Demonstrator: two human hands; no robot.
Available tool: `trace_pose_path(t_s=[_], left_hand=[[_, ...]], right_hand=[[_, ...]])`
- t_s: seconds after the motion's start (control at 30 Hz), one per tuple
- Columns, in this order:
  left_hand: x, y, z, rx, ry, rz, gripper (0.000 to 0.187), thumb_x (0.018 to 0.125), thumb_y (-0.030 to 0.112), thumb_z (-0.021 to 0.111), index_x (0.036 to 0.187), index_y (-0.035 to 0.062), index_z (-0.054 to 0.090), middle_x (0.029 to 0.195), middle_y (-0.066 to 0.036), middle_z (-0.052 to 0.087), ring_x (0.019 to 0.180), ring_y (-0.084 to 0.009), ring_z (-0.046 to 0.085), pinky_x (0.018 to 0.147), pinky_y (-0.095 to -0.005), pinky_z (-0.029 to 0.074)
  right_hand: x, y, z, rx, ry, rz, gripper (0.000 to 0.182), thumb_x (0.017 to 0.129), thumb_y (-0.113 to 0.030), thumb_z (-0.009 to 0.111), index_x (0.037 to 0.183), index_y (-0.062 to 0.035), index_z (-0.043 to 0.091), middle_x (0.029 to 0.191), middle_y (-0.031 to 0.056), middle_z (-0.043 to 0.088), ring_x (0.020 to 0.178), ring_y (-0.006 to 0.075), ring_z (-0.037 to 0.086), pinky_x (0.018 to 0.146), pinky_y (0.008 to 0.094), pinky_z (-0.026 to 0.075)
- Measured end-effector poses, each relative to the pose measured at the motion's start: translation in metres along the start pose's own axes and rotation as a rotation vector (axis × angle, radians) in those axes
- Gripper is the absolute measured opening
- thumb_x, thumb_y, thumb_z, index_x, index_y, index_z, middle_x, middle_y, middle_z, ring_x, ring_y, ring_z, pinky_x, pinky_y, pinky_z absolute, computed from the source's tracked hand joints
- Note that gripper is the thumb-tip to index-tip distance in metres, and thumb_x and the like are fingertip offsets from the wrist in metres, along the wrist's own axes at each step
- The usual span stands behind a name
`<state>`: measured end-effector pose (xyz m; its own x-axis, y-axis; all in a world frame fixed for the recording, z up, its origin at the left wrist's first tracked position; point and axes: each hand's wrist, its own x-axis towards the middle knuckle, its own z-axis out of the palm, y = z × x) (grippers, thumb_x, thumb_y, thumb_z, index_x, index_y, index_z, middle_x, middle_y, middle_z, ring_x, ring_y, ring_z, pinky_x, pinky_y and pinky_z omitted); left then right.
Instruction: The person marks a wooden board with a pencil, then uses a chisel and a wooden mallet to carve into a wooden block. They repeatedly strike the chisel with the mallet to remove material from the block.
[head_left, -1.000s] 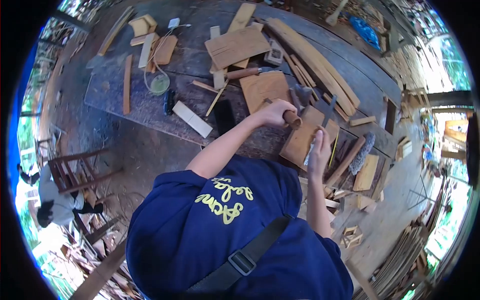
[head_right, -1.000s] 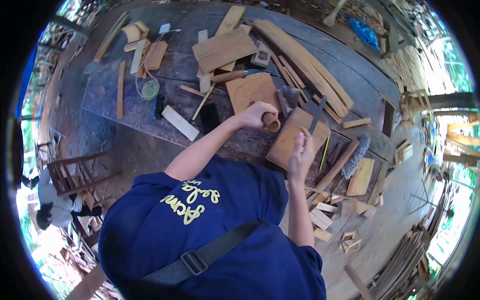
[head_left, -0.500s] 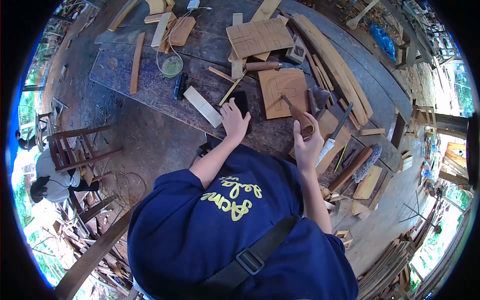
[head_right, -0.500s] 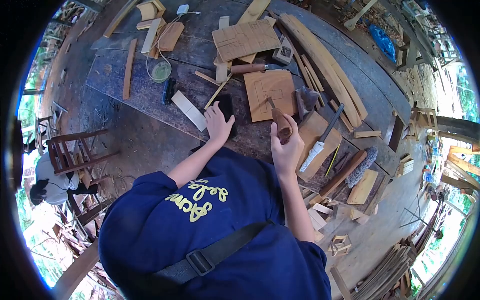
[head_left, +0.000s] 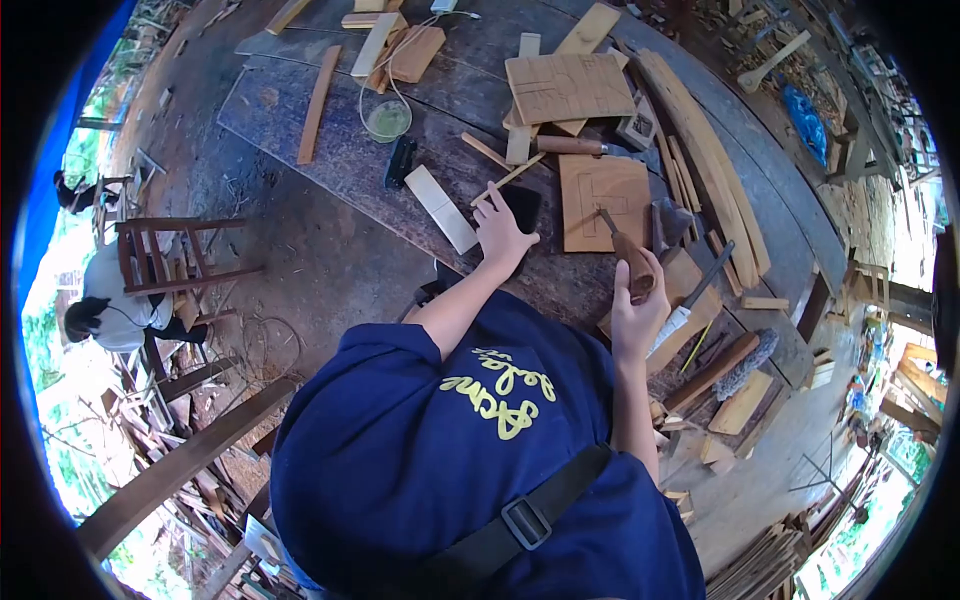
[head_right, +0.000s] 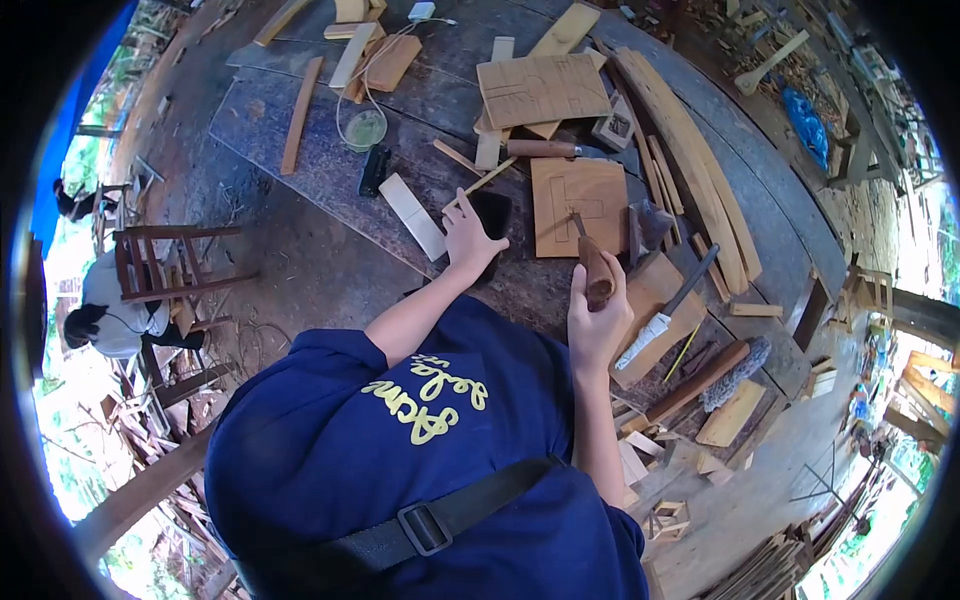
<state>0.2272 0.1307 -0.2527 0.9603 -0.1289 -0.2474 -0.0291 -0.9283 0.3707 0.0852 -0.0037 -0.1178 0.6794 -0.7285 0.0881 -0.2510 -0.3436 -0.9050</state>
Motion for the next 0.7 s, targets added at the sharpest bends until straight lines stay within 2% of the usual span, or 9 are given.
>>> trace_pose_path(t_s=[0.13,0.2,0.27,0.33,0.4,0.47,0.6,0.63,0.7], left_hand=[[0.003,-0.001,-0.004,-0.098,0.107,0.130,0.116,0.058,0.038,0.087,0.144,-0.0062,0.023,0.125,-0.026,0.041,0.118,-0.0417,0.044,0.100,-0.0451,0.043],[0.009,0.007,-0.027,-0.137,0.076,0.111,0.112,0.058,0.037,0.087,0.141,-0.0066,0.027,0.123,-0.023,0.041,0.117,-0.0408,0.044,0.100,-0.0443,0.044],[0.027,0.008,-0.045,-0.200,0.156,0.135,0.112,0.058,0.038,0.086,0.142,-0.0068,0.027,0.122,-0.024,0.041,0.116,-0.0396,0.045,0.099,-0.0433,0.044],[0.061,0.000,-0.050,-0.181,0.268,0.119,0.112,0.057,0.045,0.083,0.140,-0.0079,0.030,0.119,-0.025,0.044,0.115,-0.0404,0.047,0.096,-0.0434,0.046],[0.121,-0.011,-0.068,-0.174,0.289,0.009,0.109,0.053,0.041,0.083,0.136,-0.0089,0.033,0.117,-0.025,0.046,0.115,-0.0407,0.047,0.092,-0.0452,0.049],[0.163,-0.022,-0.076,-0.057,0.251,-0.075,0.116,0.055,0.043,0.084,0.141,-0.0106,0.027,0.128,-0.029,0.045,0.121,-0.0402,0.046,0.095,-0.0407,0.050],[0.223,-0.040,-0.077,0.126,0.271,-0.120,0.121,0.057,0.047,0.086,0.143,-0.0094,0.023,0.129,-0.029,0.044,0.120,-0.0385,0.048,0.093,-0.0389,0.051],[0.230,-0.043,-0.076,0.095,0.258,-0.095,0.121,0.061,0.044,0.085,0.146,-0.0083,0.017,0.132,-0.032,0.043,0.124,-0.0417,0.045,0.099,-0.0410,0.046],[0.237,-0.039,-0.064,0.106,0.264,0.005,0.106,0.073,0.042,0.077,0.148,-0.0030,0.017,0.139,-0.028,0.037,0.131,-0.0409,0.038,0.103,-0.0566,0.037]], right_hand=[[-0.001,-0.001,-0.006,-0.016,-0.014,0.039,0.034,0.088,-0.014,0.069,0.117,0.0030,0.060,0.099,0.0190,0.070,0.094,0.0197,0.068,0.081,0.0307,0.052],[-0.002,0.003,-0.010,-0.025,-0.018,0.039,0.035,0.088,-0.014,0.070,0.117,0.0026,0.061,0.099,0.0185,0.070,0.091,0.0191,0.068,0.081,0.0302,0.052],[-0.005,0.000,-0.014,0.017,-0.059,0.207,0.035,0.090,-0.015,0.068,0.118,0.0033,0.060,0.102,0.0105,0.068,0.092,0.0145,0.064,0.083,0.0259,0.049],[-0.006,-0.003,-0.017,0.025,-0.058,0.212,0.035,0.089,-0.014,0.069,0.118,0.0029,0.060,0.102,0.0104,0.067,0.093,0.0146,0.063,0.084,0.0264,0.049],[-0.006,-0.005,-0.017,-0.074,-0.068,0.190,0.035,0.088,-0.013,0.069,0.117,0.0028,0.060,0.103,0.0113,0.067,0.096,0.0155,0.063,0.086,0.0275,0.048],[-0.005,-0.011,-0.018,-0.095,-0.068,0.205,0.036,0.086,-0.012,0.071,0.117,0.0018,0.061,0.102,0.0135,0.068,0.095,0.0167,0.064,0.085,0.0293,0.050],[-0.006,-0.009,-0.019,-0.171,-0.090,0.171,0.041,0.083,-0.012,0.071,0.120,0.0014,0.061,0.104,0.0166,0.069,0.098,0.0189,0.065,0.087,0.0316,0.049],[-0.006,-0.011,-0.019,-0.183,-0.072,0.191,0.041,0.083,-0.012,0.071,0.120,0.0014,0.061,0.104,0.0166,0.069,0.098,0.0189,0.065,0.087,0.0316,0.049],[-0.005,-0.016,-0.019,-0.184,-0.116,0.244,0.045,0.082,-0.012,0.071,0.123,0.0029,0.059,0.107,0.0172,0.068,0.101,0.0196,0.065,0.088,0.0311,0.049]])
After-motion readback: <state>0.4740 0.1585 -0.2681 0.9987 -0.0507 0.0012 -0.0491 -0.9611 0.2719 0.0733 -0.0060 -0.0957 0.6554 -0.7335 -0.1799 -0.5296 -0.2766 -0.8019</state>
